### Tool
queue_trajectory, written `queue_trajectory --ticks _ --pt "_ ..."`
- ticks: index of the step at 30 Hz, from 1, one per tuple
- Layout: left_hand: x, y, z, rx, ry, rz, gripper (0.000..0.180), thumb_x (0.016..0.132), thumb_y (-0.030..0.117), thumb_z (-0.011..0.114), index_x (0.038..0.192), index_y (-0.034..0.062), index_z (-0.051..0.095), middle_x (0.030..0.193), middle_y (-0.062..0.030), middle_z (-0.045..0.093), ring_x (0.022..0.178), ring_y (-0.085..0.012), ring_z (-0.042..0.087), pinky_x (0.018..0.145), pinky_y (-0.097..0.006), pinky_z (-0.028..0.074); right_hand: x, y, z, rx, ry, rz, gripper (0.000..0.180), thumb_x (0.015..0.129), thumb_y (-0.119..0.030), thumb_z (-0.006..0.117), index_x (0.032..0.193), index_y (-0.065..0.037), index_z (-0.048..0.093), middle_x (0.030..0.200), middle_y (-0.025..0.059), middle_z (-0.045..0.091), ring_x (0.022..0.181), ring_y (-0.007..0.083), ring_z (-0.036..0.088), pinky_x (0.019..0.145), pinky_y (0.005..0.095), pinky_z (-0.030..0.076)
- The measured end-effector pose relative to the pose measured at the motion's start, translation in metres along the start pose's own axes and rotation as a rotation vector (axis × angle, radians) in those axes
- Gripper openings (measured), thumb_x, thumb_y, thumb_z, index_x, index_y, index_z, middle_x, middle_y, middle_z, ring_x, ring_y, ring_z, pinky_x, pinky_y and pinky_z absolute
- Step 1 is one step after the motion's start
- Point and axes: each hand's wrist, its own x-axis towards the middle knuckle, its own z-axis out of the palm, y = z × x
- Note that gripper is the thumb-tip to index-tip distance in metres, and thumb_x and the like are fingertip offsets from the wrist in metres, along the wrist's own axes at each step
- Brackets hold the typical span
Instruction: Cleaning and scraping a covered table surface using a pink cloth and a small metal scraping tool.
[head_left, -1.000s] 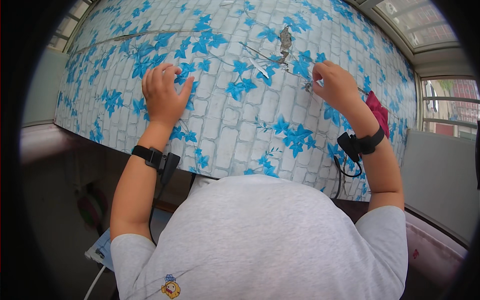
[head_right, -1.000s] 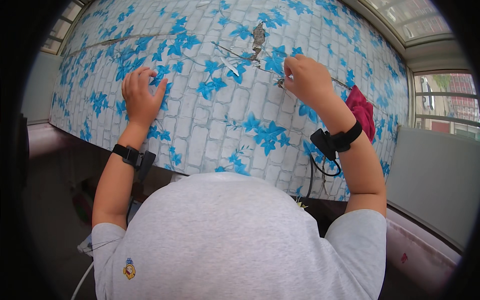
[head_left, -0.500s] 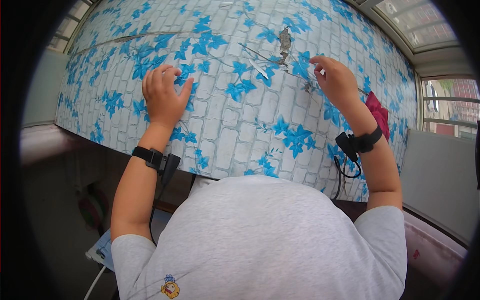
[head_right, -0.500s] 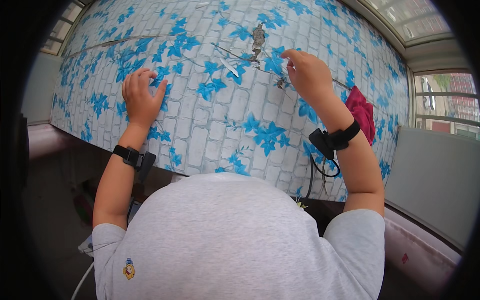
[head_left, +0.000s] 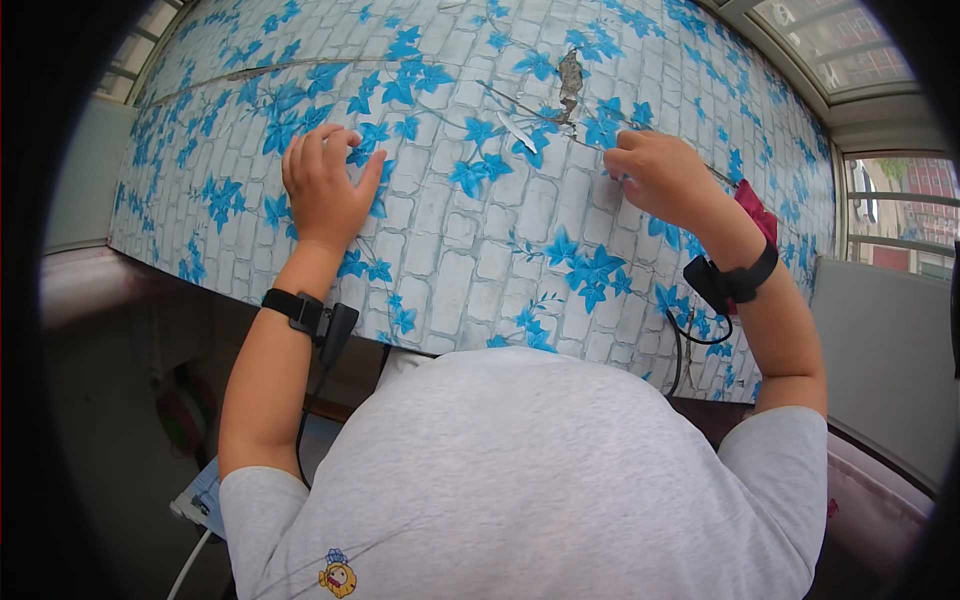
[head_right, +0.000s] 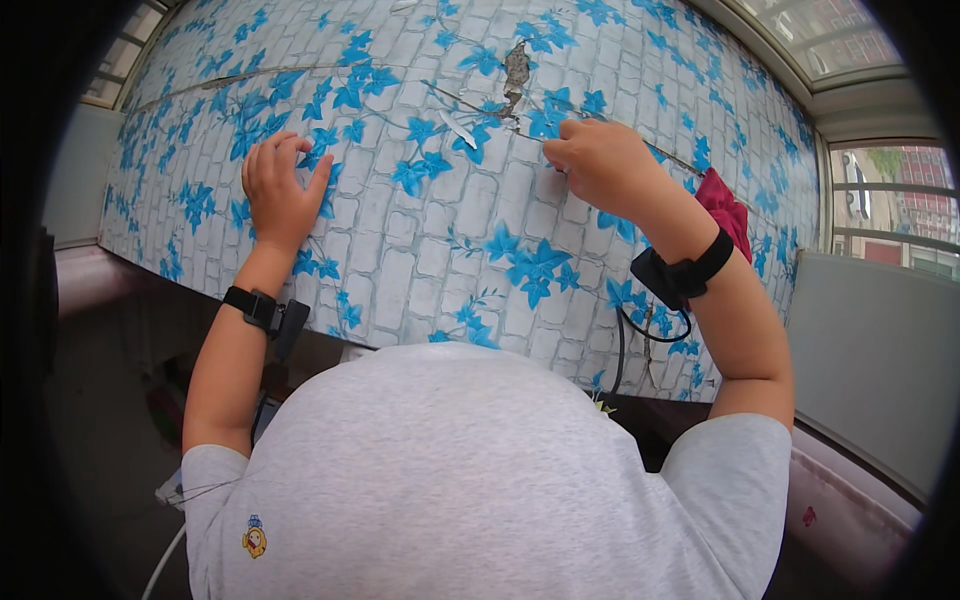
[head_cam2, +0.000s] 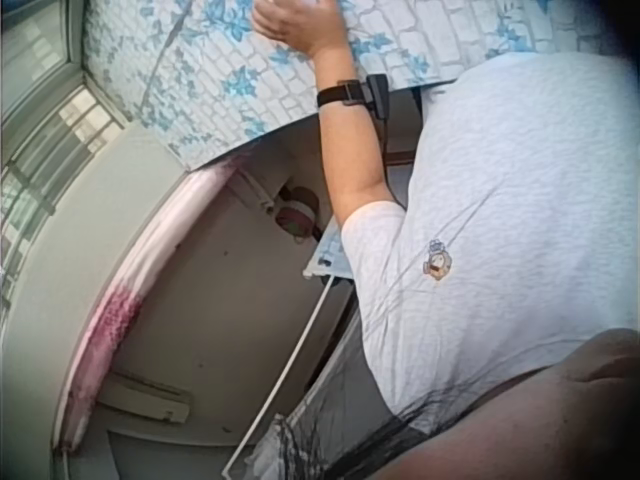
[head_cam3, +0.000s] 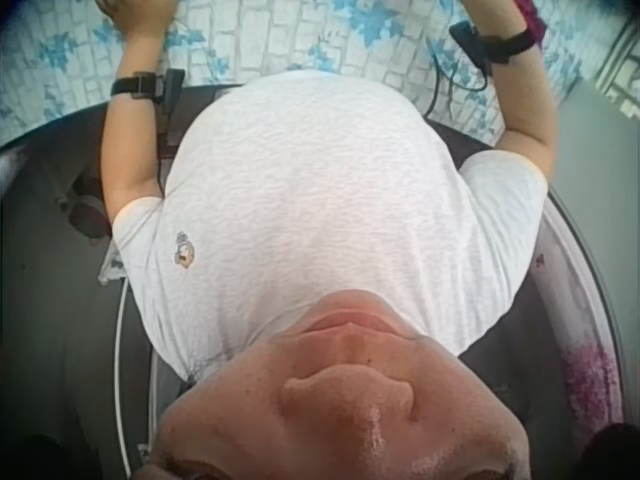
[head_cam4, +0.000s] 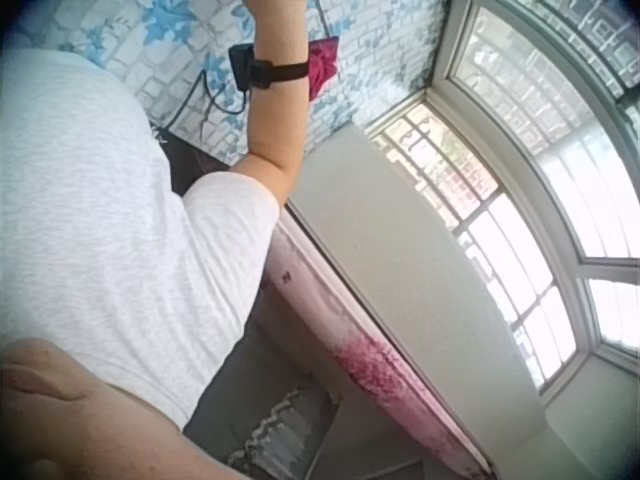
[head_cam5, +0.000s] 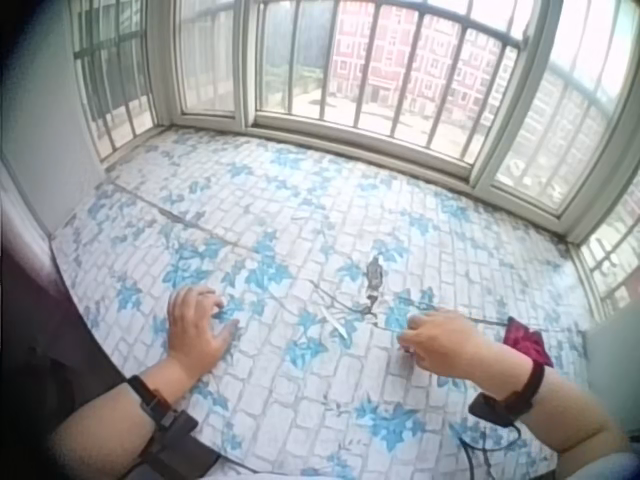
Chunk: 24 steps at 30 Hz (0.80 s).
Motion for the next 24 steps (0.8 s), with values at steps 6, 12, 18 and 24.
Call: queue_trajectory --ticks 6,12,18,24 --pt "0.000 0.000 0.000 -0.004 0.001 0.000 0.028 0.091 0.036 0.074 0.105 0.0128 0.065 0.120 -0.0073 0.064 0.120 -0.0304 0.056 0.115 -0.051 0.033 0.009 0.006 0.009 -0.126 -0.059 0.003 0.010 0.086 -0.006 0.069 0.095 -0.010 0.070 0.096 0.0055 0.065 0.098 0.0261 0.065 0.079 0.0387 0.055" --pt "-0.001 0.000 -0.003 -0.014 -0.010 -0.011 0.028 0.091 0.035 0.074 0.105 0.0128 0.065 0.120 -0.0075 0.064 0.120 -0.0305 0.056 0.115 -0.052 0.032 0.003 0.009 0.002 0.039 0.065 0.114 0.004 0.087 -0.010 0.068 0.087 -0.007 0.066 0.091 0.0091 0.066 0.087 0.0281 0.066 0.073 0.0384 0.054" --pt "-0.001 -0.001 0.000 -0.019 -0.001 -0.004 0.028 0.091 0.035 0.074 0.105 0.0131 0.065 0.121 -0.0074 0.063 0.120 -0.0305 0.056 0.115 -0.052 0.032 -0.001 -0.005 0.006 0.026 -0.026 0.215 0.016 0.088 -0.021 0.065 0.085 -0.005 0.067 0.084 0.0115 0.068 0.083 0.0311 0.068 0.072 0.0425 0.055" --pt "0.000 0.000 0.000 -0.013 -0.002 -0.002 0.028 0.091 0.036 0.074 0.105 0.0132 0.065 0.121 -0.0073 0.063 0.120 -0.0306 0.056 0.115 -0.052 0.032 0.000 -0.001 0.023 -0.007 0.032 0.206 0.017 0.085 -0.019 0.061 0.084 -0.003 0.067 0.085 0.0129 0.069 0.084 0.0326 0.069 0.074 0.0447 0.056"
